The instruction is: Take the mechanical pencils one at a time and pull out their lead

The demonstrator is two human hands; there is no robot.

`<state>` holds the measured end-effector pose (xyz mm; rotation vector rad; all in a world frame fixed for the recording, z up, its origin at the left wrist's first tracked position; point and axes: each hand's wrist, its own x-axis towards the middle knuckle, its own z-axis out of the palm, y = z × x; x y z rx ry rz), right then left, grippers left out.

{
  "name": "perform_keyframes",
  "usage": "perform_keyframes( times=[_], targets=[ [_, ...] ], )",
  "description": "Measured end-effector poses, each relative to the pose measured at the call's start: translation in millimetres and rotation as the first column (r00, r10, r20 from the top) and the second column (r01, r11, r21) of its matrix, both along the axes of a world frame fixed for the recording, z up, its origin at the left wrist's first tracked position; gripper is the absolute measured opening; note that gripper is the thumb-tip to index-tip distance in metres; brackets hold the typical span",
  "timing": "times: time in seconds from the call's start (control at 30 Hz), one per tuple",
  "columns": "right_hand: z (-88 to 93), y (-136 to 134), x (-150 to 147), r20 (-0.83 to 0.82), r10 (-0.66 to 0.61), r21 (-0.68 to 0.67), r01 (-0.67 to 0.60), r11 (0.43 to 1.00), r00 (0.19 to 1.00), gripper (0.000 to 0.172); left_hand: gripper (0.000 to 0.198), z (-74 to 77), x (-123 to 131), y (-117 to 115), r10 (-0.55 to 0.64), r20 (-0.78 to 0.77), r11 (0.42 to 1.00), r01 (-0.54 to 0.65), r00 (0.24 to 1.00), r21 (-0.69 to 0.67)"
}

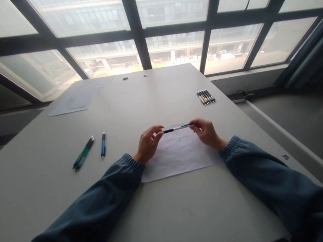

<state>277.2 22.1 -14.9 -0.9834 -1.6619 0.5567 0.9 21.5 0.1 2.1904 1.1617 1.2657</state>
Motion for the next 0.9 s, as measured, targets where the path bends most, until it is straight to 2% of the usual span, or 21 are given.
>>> perform_keyframes(
  times=[0.17, 0.3, 0.4, 0.57, 0.9],
  targets=[
    [-1.7, 1.4, 0.5, -0.022, -0.033, -0.014, 0.033, 0.999, 0.999, 0.012, 0.03, 2.7, 2.7, 1.6, -0.005, 0.004, 0.981, 0.004, 1.0, 0.194],
    [-1.6, 1.6, 0.8, -0.027, -0.038, -0.015, 0.037, 0.999, 0.999, 0.012, 0.013, 5.4, 4.3, 0.5, -0.006, 0.001, 0.963, 0.006, 1.0, 0.268],
    [-1.9, 1.6, 1.1, -0.027, -0.031, -0.018, 0.031, 0.999, 0.999, 0.012, 0.006, 5.3, 4.7, 0.0, -0.011, 0.007, 0.963, 0.008, 1.0, 0.268],
    [-3.6, 1.9, 1.6, -0.036, -0.028, -0.022, 0.027, 0.999, 0.999, 0.011, 0.007, 3.7, 4.9, 0.5, 0.005, 0.022, 0.969, -0.01, 1.0, 0.245],
    [0.6, -2.0, -0.7, -0.032, -0.004, -0.027, 0.004, 1.0, 0.999, 0.01, 0.023, 5.0, 3.9, -1.0, 0.013, 0.003, 0.984, -0.013, 1.0, 0.176]
  ],
)
